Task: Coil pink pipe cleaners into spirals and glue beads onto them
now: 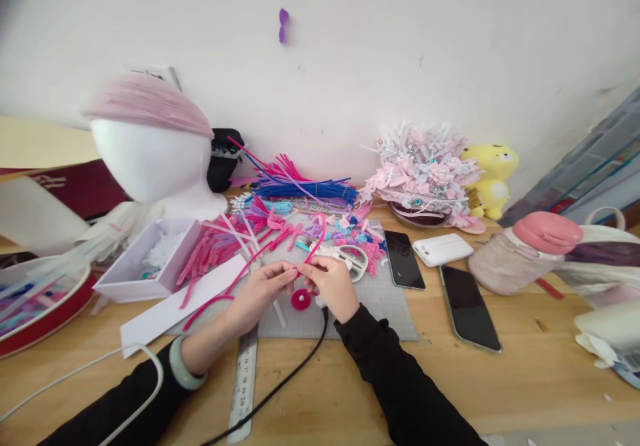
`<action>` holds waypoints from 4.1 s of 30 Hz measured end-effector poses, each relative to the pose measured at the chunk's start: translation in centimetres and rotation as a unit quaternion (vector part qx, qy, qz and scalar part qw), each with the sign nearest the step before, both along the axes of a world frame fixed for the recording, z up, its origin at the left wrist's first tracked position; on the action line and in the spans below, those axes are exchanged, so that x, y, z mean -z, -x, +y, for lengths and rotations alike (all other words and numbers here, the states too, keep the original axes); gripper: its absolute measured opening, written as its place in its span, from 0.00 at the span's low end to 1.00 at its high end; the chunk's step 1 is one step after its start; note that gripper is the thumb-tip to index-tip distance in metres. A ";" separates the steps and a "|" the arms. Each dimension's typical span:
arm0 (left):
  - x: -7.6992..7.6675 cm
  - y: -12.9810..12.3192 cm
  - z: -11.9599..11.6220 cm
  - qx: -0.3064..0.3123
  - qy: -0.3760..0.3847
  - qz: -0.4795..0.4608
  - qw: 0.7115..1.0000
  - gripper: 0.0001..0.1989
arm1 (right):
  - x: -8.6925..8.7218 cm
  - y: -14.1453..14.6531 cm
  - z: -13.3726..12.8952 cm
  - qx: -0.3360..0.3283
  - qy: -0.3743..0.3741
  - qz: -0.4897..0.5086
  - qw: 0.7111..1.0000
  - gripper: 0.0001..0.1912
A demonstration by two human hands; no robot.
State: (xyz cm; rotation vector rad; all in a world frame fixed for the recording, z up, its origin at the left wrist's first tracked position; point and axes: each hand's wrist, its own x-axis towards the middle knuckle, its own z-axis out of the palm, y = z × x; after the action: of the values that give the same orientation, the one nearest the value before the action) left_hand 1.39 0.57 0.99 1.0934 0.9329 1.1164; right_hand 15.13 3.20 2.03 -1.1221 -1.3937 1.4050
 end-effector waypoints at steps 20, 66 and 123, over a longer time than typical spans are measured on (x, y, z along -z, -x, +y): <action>0.3 -0.6 -0.5 -0.063 0.048 -0.128 0.989 0.07 | 0.3 0.7 -0.7 0.038 -0.052 0.006 0.998 0.07; -0.6 0.6 -0.1 0.004 -0.104 0.114 0.988 0.09 | -0.4 -0.6 -0.1 -0.063 0.000 -0.030 0.998 0.10; 0.6 -2.1 -1.6 -0.095 0.116 -0.267 0.952 0.06 | 1.3 1.4 -1.2 0.048 -0.003 0.092 0.995 0.08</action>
State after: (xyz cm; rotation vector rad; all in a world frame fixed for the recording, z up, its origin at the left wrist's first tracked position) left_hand 3.48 -1.05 0.38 0.4736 0.7185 1.3337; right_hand 13.78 1.98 0.73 -1.0152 -1.1972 1.3965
